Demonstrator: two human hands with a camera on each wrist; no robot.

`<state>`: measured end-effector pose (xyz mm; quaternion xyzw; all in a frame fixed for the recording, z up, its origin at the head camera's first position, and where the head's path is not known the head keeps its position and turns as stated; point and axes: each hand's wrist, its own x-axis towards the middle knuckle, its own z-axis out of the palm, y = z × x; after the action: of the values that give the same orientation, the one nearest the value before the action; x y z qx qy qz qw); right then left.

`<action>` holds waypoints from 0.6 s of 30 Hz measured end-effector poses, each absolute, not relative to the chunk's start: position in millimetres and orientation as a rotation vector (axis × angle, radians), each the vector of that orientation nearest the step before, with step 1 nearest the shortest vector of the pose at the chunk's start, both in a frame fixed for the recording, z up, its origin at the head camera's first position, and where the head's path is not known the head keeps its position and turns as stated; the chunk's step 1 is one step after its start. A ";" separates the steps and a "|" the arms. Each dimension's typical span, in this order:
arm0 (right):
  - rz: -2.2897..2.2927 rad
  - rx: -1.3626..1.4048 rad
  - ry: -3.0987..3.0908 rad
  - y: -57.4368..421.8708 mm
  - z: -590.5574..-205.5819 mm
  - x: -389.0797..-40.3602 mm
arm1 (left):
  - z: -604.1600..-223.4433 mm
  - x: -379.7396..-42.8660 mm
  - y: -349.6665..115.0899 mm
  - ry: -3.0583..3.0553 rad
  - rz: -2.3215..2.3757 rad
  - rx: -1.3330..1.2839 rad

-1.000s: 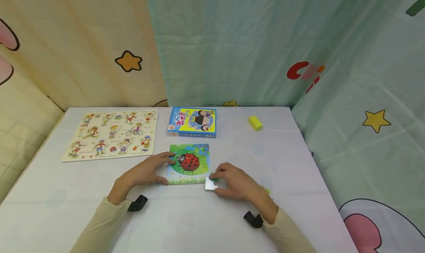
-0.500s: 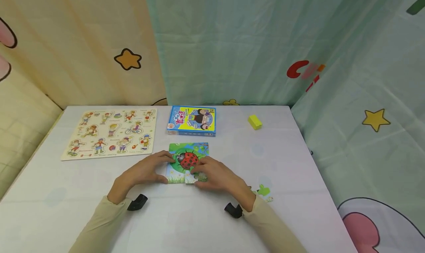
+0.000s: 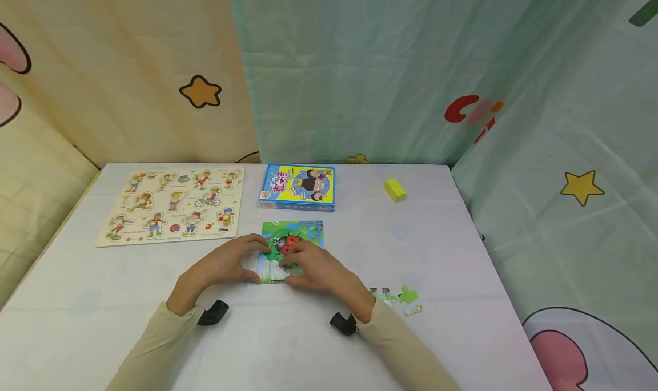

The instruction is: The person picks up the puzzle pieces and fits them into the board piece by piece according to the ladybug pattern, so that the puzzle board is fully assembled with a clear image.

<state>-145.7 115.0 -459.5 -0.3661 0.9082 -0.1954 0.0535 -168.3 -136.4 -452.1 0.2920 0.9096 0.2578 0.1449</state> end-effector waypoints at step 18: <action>-0.555 -1.138 2.763 97.1 -465.8 -148.3 | -460.2 -148.3 -142.1 2.682 0.776 0.778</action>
<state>-148.3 97.1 -465.8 -0.3739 0.9079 -0.1823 0.0511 -148.3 -142.1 -460.2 0.2665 0.9185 0.2659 0.1213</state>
